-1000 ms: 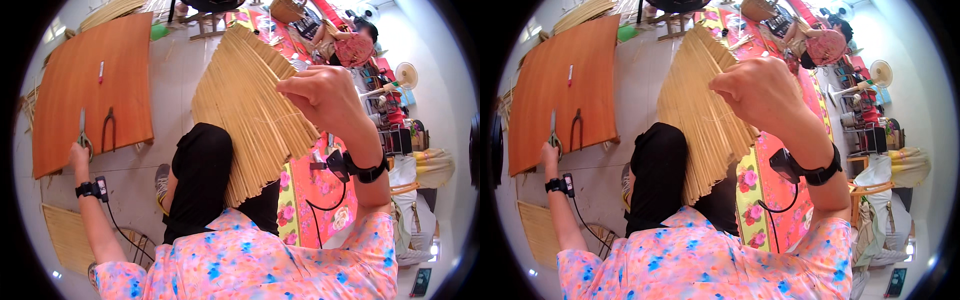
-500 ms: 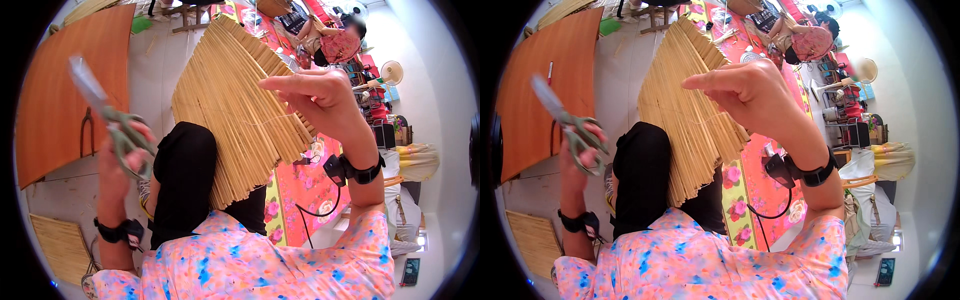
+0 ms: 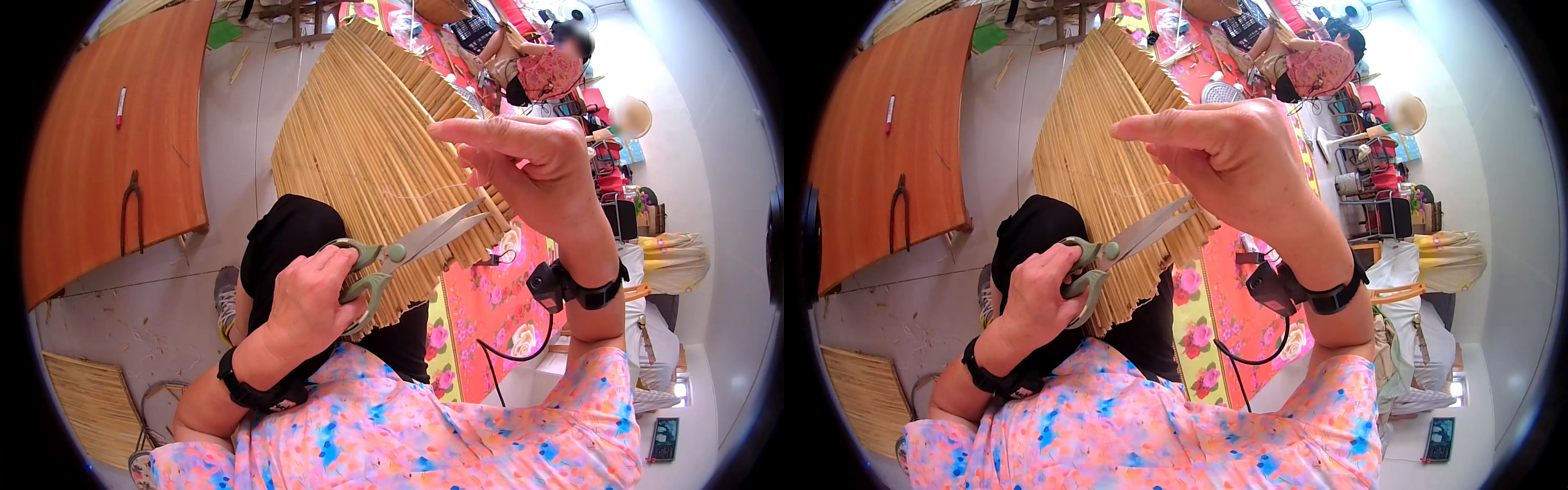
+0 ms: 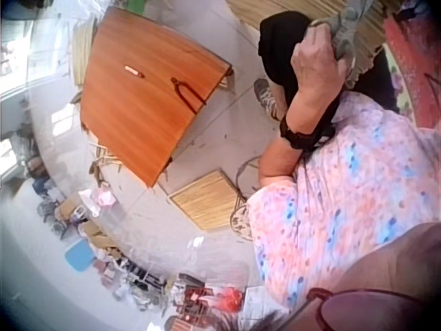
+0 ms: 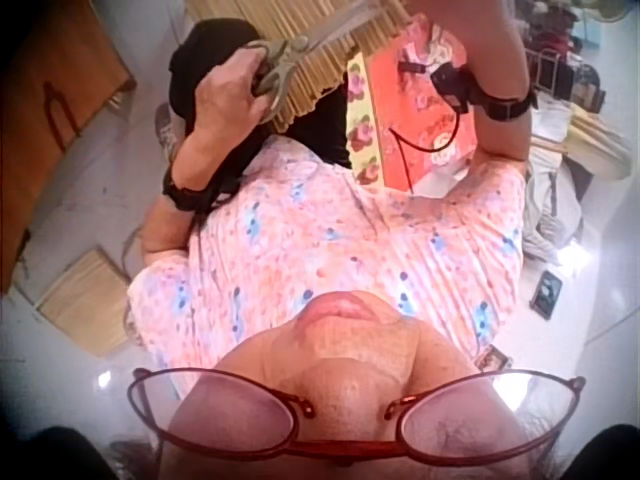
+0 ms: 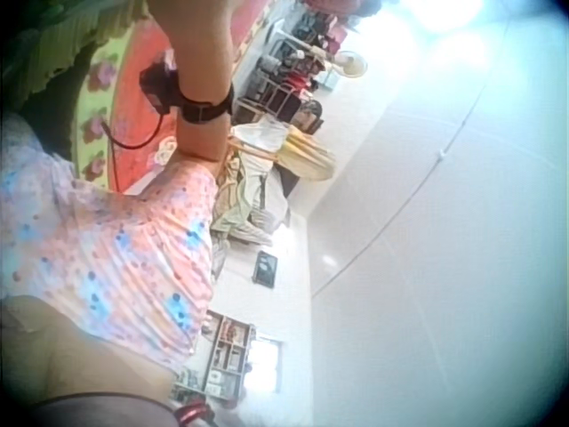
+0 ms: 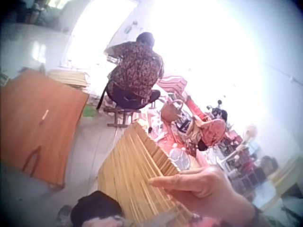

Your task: The person joins narrow wooden slats together using thread and a needle, occasionally using pliers to pull the needle through and shears to trim excess thread.

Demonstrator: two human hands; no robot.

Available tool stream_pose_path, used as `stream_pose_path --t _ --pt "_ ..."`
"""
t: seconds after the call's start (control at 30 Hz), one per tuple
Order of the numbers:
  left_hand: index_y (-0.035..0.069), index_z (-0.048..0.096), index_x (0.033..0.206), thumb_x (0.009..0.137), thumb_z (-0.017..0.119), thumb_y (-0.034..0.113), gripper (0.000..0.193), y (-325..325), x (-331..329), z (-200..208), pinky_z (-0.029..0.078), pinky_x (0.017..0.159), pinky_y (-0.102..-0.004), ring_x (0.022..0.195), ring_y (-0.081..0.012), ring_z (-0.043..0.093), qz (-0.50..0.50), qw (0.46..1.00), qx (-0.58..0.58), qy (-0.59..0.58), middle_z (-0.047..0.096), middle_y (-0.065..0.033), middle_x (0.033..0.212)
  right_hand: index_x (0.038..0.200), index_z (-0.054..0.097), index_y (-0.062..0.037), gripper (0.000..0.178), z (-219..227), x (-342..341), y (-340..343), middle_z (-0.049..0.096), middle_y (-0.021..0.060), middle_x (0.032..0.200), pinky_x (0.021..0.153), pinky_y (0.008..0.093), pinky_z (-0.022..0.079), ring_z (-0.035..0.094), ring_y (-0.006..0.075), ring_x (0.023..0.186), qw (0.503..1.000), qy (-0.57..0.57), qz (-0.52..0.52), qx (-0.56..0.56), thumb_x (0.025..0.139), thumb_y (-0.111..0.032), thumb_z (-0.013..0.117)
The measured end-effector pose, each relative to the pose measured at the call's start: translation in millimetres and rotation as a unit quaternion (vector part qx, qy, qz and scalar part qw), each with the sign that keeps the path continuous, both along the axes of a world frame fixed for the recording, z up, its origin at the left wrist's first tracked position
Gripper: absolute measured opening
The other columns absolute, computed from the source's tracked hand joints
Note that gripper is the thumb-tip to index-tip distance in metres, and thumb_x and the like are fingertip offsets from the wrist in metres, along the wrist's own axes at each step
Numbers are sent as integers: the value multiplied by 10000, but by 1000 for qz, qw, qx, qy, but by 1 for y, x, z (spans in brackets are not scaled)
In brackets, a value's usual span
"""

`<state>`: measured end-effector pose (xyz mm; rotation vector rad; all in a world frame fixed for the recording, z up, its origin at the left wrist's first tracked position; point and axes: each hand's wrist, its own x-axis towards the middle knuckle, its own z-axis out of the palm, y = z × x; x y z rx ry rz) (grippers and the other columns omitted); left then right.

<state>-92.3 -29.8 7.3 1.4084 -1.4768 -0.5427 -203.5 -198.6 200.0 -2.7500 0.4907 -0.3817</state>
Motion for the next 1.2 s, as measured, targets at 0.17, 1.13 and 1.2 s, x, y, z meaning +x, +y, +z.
stream_pose_path --t 0.17,1.13,1.2 --pt "23 611 950 657 757 101 337 3 0 -9 512 627 -372 723 -317 629 13 999 -5 41 630 -122 861 1037 752 -152 300 -2 0 -2 589 42 572 498 254 456 568 95 500 1000 -15 8 5 811 1 630" --pt "33 573 892 670 744 65 282 -5 -9 -13 511 586 -380 701 -331 620 3 999 -18 32 600 -118 835 1098 717 -34 259 0 1 2 675 2 717 576 176 503 614 30 626 997 38 -30 66 868 43 628" --pt "33 563 890 674 741 72 283 -4 -10 -14 507 584 -383 696 -330 614 4 999 -14 33 585 -115 841 1098 717 -32 254 -1 0 2 673 1 718 579 173 499 610 29 628 996 32 -29 72 871 42 629"
